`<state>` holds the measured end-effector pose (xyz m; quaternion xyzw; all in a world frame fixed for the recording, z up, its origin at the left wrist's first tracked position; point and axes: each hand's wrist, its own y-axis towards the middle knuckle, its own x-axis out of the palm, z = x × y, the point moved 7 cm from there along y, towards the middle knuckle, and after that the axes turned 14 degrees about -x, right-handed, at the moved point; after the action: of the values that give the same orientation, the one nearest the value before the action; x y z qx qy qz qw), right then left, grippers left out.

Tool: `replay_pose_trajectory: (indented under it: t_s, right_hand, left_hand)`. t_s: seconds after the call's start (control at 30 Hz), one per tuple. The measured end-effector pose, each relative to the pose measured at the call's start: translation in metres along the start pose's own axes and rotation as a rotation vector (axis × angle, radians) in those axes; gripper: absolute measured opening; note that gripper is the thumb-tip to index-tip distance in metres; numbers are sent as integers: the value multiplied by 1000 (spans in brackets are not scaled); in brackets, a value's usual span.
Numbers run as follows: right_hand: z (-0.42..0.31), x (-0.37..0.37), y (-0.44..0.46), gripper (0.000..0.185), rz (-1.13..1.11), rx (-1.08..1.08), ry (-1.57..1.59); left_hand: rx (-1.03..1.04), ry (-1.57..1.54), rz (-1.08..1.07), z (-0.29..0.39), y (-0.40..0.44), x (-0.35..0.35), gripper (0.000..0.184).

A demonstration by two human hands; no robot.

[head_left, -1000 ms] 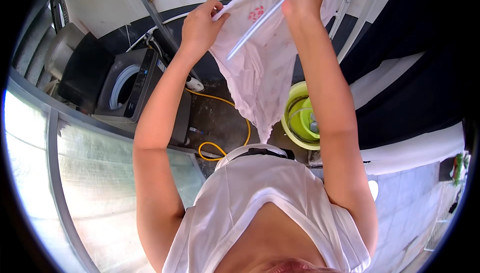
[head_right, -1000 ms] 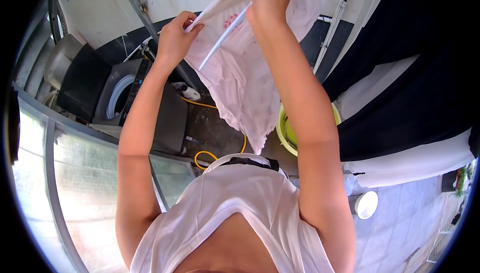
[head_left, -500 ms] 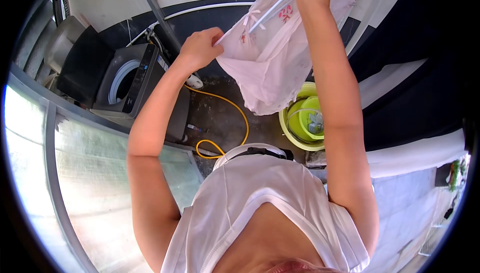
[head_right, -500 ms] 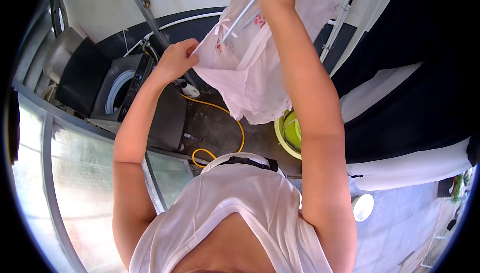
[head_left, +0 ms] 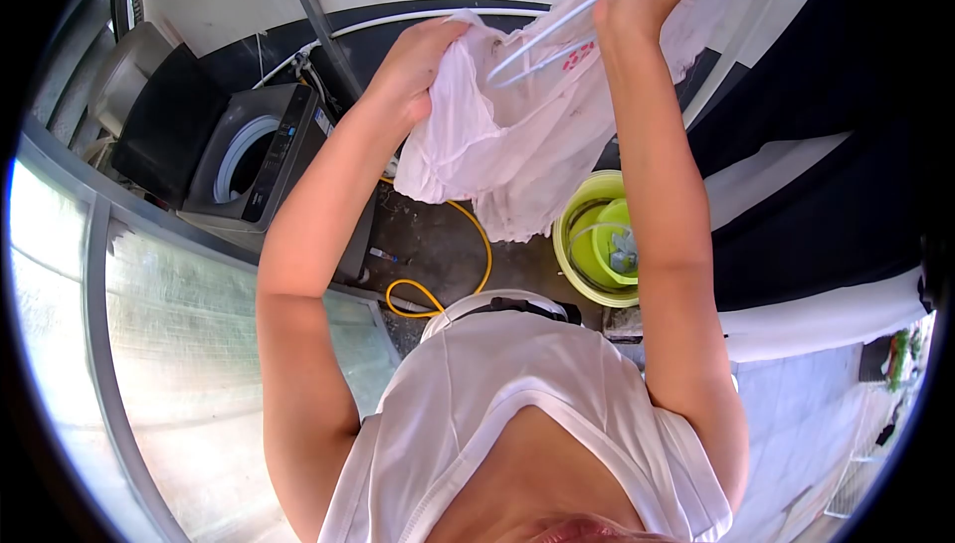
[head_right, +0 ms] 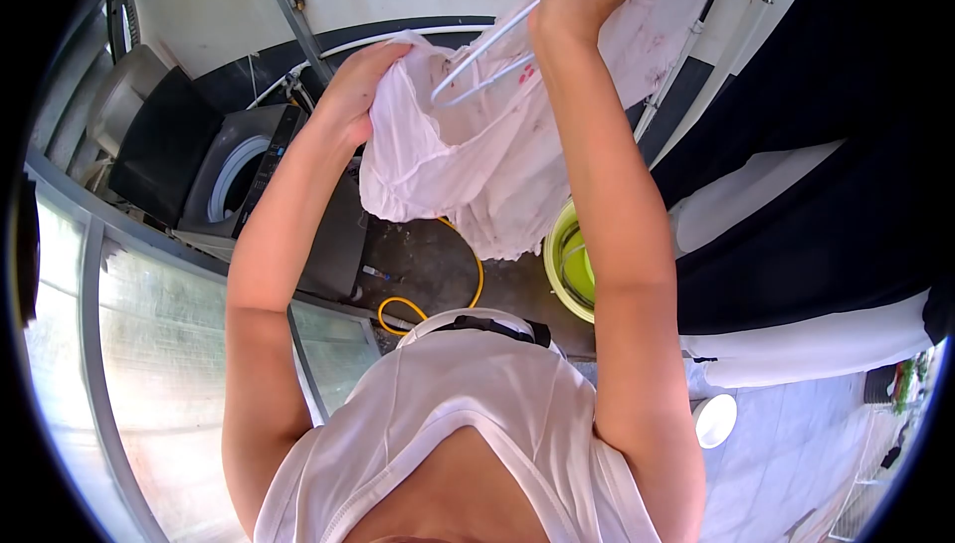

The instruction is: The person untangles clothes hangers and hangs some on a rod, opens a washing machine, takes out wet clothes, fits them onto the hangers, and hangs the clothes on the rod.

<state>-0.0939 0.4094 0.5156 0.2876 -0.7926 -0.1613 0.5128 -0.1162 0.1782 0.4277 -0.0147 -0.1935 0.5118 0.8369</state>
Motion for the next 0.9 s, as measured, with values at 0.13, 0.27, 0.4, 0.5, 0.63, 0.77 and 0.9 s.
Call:
replay_pose_trajectory:
  t_s: [0.13, 0.27, 0.4, 0.5, 0.63, 0.77, 0.9]
  right_hand:
    - [6, 0, -17, 21, -47, 116, 65]
    - [-3, 1, -36, 22, 90, 5, 93]
    - [17, -10, -60, 27, -38, 218, 62]
    - [24, -2, -116, 18, -19, 427, 144]
    - [49, -1, -132, 14, -136, 874, 282]
    - [39, 18, -120, 13, -425, 1158, 364]
    - [15, 37, -106, 17, -690, 1376, 378]
  left_hand:
    - [74, 29, 64, 12, 20, 1, 26]
    - [73, -51, 67, 25, 9, 17, 27]
    - [101, -42, 57, 39, 16, 21, 25]
    - [99, -99, 94, 45, 36, 19, 22]
    - [123, -78, 160, 53, 79, -12, 19]
    - [27, -67, 113, 33, 91, -14, 17]
    - [-42, 64, -91, 16, 80, 4, 26]
